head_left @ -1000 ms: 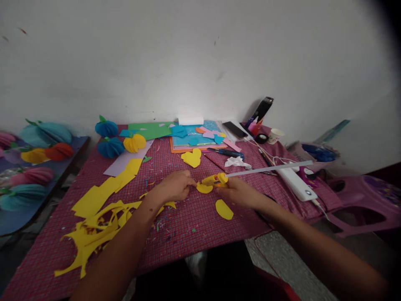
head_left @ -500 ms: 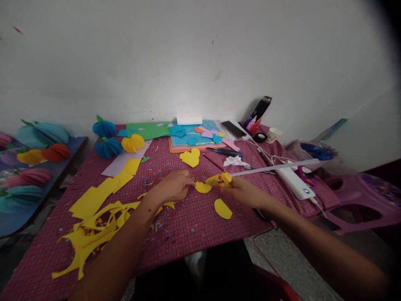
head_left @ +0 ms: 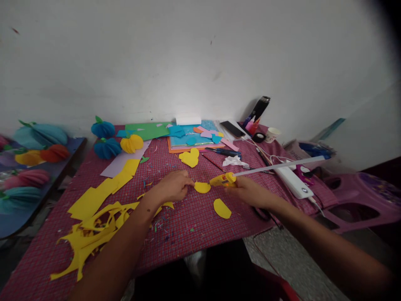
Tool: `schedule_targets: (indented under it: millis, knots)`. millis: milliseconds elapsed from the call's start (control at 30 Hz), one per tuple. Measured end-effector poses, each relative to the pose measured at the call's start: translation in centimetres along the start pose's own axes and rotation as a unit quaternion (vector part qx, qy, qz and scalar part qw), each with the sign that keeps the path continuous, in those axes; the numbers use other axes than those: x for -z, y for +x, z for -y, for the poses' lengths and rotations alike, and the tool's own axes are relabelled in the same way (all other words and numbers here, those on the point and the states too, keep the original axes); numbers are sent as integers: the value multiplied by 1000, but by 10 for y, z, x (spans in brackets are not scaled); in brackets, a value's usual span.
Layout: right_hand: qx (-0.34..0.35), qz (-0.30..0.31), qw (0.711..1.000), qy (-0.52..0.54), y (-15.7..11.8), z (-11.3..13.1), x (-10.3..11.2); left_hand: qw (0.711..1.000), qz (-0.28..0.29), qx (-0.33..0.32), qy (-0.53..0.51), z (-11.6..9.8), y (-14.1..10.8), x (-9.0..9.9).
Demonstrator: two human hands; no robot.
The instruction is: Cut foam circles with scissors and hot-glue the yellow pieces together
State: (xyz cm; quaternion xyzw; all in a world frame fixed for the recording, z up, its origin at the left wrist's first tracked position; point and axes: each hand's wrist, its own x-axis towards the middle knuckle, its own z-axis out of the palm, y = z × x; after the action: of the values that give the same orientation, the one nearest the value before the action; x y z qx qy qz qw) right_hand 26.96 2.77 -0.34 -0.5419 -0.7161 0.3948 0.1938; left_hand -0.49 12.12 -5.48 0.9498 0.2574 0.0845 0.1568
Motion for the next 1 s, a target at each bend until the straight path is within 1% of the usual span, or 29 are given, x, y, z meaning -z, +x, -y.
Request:
schedule_targets:
  millis: [67, 133, 200, 267, 333, 400, 533, 633, 700, 767, 833, 933, 1000]
  knots:
    - [-1, -6, 1000, 3, -2, 1, 2, 1000, 1, -3, -1, 0, 0, 0]
    - [-17, -22, 1000, 15, -6, 0, 5, 1000, 0, -5, -1, 0, 0, 0]
    - [-67, -37, 996, 51, -12, -2, 9, 1000, -2, -4, 1, 0, -1, 0]
    - [-127, -50, 985, 106, -21, -6, 12, 1000, -4, -1, 2, 0, -1, -1]
    - [-159, -62, 971, 165, -30, -11, 17, 1000, -5, -1, 1, 1, 0, -1]
    - [-166, -75, 955, 233, -38, -16, 21, 1000, -7, -4, -3, 2, 0, -2]
    - [-175, -119, 905, 368, -51, -33, 31, 1000, -13, -5, -13, 4, 0, -3]
    - [-199, -175, 875, 405, -61, -48, 39, 1000, -14, -6, -16, 6, 1, -4]
    - [-213, -187, 866, 412, -67, -58, 44, 1000, -14, -6, -17, 6, 1, -5]
    - [-213, -180, 868, 411, -74, -68, 47, 1000, -13, -8, -19, 7, 1, -5]
    - [-204, -177, 876, 400, -80, -77, 50, 1000, -15, -10, -22, 7, 1, -6]
    - [-205, -177, 896, 352, -83, -88, 53, 999, -18, -6, -27, 9, 1, -7]
    - [-216, -166, 911, 309, -79, -93, 55, 999, -15, -4, -29, 10, 1, -8]
